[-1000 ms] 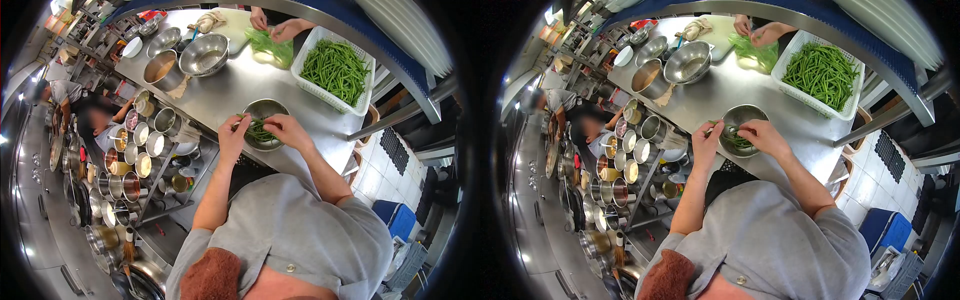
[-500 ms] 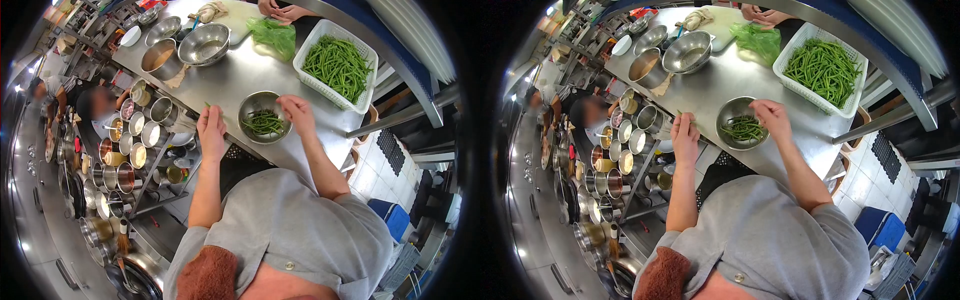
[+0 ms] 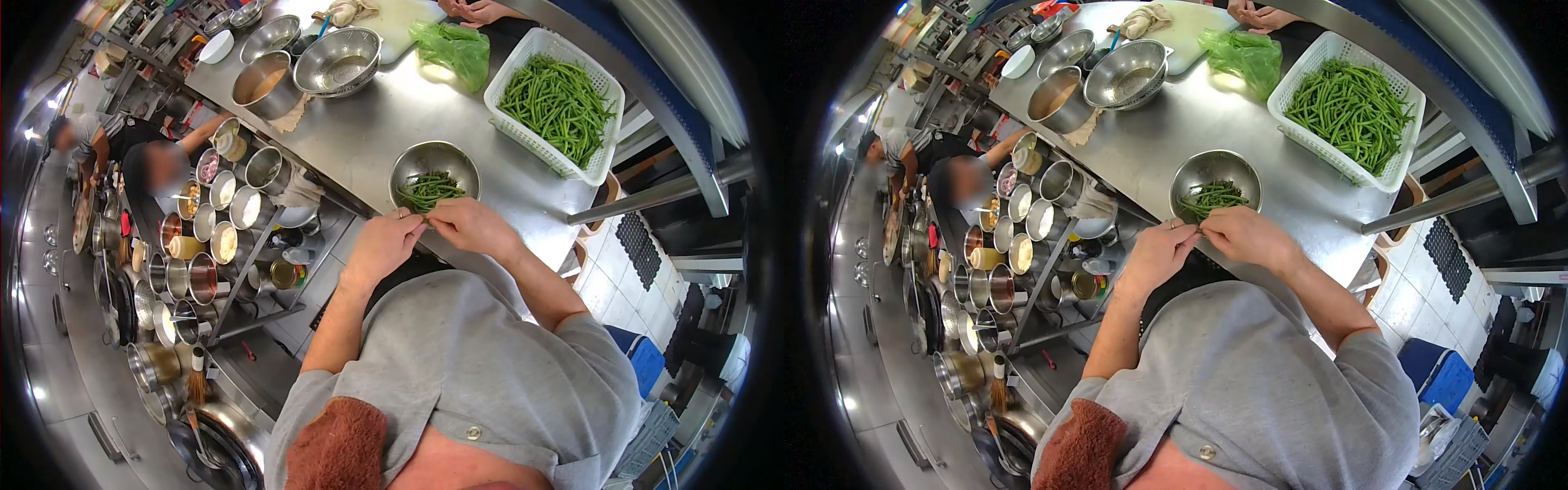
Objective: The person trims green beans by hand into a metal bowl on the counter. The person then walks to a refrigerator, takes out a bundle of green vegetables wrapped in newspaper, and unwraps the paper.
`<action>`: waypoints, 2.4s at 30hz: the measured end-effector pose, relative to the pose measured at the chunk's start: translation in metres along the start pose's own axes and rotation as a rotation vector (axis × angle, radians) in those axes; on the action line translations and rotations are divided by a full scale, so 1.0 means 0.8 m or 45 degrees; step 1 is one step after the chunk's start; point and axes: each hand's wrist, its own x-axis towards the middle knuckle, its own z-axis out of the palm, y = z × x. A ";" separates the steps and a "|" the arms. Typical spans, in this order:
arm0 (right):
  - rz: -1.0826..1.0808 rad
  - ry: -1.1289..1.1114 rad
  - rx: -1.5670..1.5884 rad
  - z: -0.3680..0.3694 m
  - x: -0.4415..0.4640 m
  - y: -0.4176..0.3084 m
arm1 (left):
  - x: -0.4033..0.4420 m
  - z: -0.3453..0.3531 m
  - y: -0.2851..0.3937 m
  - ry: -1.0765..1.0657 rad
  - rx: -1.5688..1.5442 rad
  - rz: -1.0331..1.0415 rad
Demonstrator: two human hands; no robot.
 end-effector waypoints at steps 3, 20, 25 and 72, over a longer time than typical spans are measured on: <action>0.232 0.088 0.352 0.009 -0.006 0.004 | -0.002 0.003 0.009 0.107 -0.090 0.028; 0.123 -0.260 -0.628 0.045 0.083 0.113 | -0.025 0.025 -0.049 0.402 -1.404 -0.590; 0.303 0.176 -0.128 -0.013 0.058 0.077 | 0.008 0.005 -0.011 0.330 -0.489 -0.349; 0.489 0.267 0.410 0.007 0.027 0.044 | 0.056 0.022 -0.027 0.500 -1.049 -0.336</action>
